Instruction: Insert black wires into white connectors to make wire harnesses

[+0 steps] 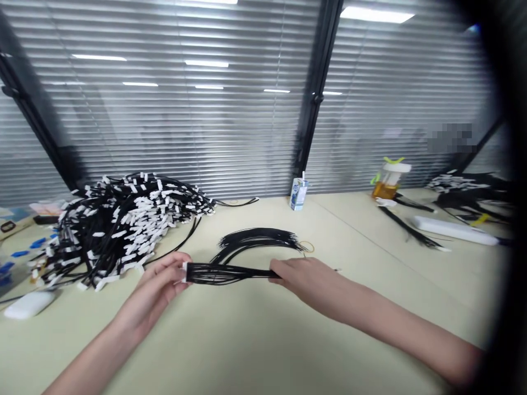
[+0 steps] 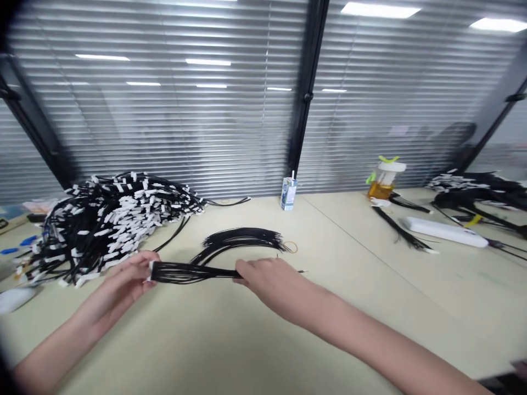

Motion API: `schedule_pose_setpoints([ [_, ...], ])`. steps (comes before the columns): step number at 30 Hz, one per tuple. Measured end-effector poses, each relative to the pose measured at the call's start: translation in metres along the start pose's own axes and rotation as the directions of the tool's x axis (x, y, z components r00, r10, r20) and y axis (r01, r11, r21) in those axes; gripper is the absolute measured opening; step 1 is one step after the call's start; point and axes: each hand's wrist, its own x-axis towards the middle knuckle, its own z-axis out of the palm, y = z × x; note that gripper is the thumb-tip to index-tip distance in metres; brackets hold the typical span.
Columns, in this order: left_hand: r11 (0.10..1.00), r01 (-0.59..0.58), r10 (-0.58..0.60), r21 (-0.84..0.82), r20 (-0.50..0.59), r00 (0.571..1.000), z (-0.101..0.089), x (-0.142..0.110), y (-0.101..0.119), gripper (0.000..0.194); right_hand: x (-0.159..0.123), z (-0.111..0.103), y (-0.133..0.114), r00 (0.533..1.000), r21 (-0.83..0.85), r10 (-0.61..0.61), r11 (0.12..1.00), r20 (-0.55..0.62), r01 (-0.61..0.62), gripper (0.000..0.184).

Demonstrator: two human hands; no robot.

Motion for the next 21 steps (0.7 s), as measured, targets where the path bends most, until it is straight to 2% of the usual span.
schedule_pose_setpoints([
  [3,0.997,0.075,-0.075,-0.003,-0.021,0.997,0.0,0.003,-0.005,0.01,-0.012,0.004,0.011,0.999,0.041,0.04,0.998,0.029,-0.041,0.022],
  [6,0.993,0.112,-0.112,0.024,0.003,0.994,0.002,0.005,-0.013,0.015,-0.025,0.011,0.021,0.996,0.077,0.085,0.993,0.042,-0.088,0.024],
  [11,0.992,0.025,-0.034,0.123,0.074,0.997,0.015,0.004,-0.034,0.018,-0.053,0.02,0.031,0.985,0.156,0.16,0.973,0.066,-0.169,0.03],
  [14,0.99,-0.03,0.011,0.141,0.136,0.991,0.022,0.001,-0.038,0.021,-0.08,0.022,0.044,0.956,0.192,0.29,0.937,0.035,-0.292,0.033],
  [16,0.994,-0.033,0.016,0.109,0.157,0.988,0.026,-0.002,-0.036,0.023,-0.102,0.024,0.06,0.901,0.208,0.434,0.883,-0.025,-0.42,0.034],
  [19,0.997,-0.01,-0.005,0.071,0.208,0.978,0.031,-0.009,-0.03,0.02,-0.136,0.032,0.095,0.741,0.209,0.658,0.749,-0.129,-0.629,0.04],
  [21,0.994,-0.005,-0.022,0.11,0.238,0.971,0.035,-0.013,-0.028,0.016,-0.154,0.042,0.121,0.642,0.189,0.747,0.665,-0.171,-0.723,0.042],
])
